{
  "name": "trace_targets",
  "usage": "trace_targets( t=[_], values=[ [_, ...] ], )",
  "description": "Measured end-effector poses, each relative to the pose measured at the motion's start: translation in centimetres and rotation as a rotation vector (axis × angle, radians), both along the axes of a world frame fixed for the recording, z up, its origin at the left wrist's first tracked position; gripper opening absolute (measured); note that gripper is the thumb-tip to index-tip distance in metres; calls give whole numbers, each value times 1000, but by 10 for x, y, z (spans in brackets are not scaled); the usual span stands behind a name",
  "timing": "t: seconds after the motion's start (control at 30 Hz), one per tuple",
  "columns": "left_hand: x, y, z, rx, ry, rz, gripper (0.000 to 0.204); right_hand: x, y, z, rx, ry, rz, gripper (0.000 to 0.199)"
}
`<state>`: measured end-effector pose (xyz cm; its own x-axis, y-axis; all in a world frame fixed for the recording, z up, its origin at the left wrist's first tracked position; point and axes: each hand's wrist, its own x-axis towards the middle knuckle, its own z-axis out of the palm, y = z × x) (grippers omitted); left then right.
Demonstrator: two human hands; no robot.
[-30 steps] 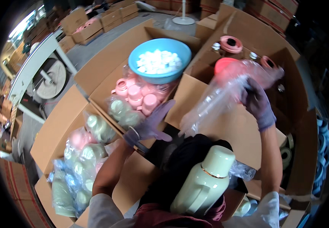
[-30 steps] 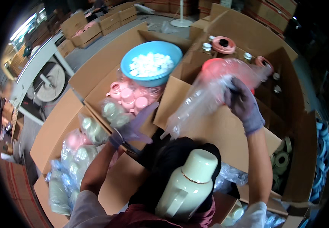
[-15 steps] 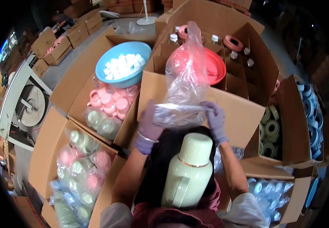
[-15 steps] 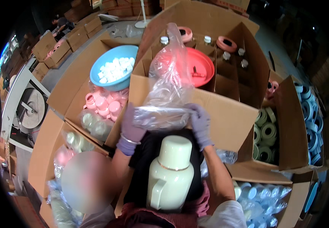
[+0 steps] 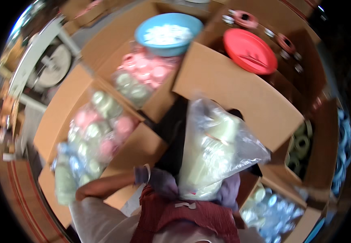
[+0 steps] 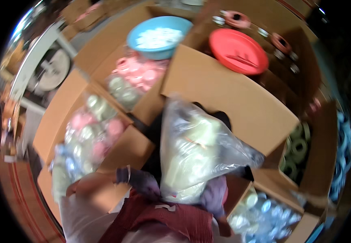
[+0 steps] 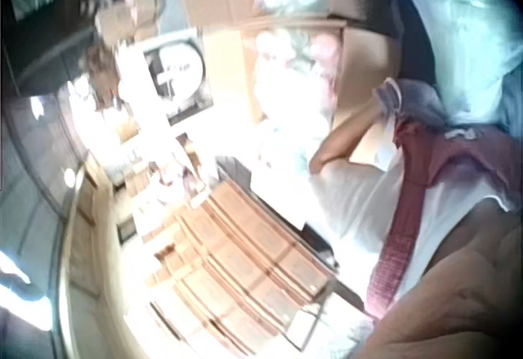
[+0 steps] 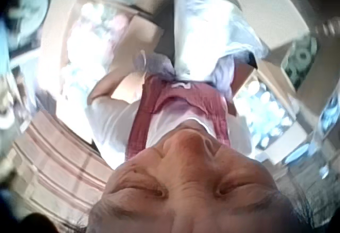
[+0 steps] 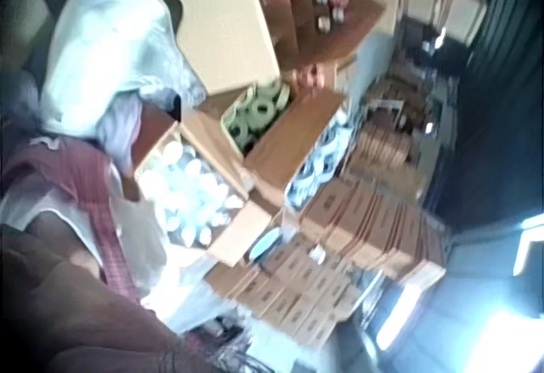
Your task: The person assembles thermos bottles by inserting white stoppers and pink lids into the necks of pastel-colored containers. They handle the bottles one by one, securing the lids, and then place the finished units into clear plastic bags for packaging.
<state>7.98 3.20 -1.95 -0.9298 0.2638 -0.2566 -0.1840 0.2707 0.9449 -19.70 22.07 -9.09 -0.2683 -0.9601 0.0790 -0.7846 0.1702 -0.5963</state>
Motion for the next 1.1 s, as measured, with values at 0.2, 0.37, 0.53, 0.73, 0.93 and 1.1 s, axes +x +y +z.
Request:
trace_targets(
  t=[0.2,0.37,0.53,0.73,0.93,1.1],
  values=[
    [-33,-20,93,-403,140,997,38,18,8,-7,56,-114,178,23],
    [-14,-24,42,-288,99,1098,45,25,-11,14,110,-146,354,23],
    [51,-10,-21,683,369,1637,26,25,-53,68,-44,-145,722,23],
    [109,-159,26,289,1119,1845,40,71,-270,123,-296,-45,608,34],
    [199,-356,-50,118,1054,1869,32,105,-382,106,-244,-123,913,29],
    [158,-409,-122,-274,815,2632,30,111,-452,46,-161,52,1034,35]
  ],
)
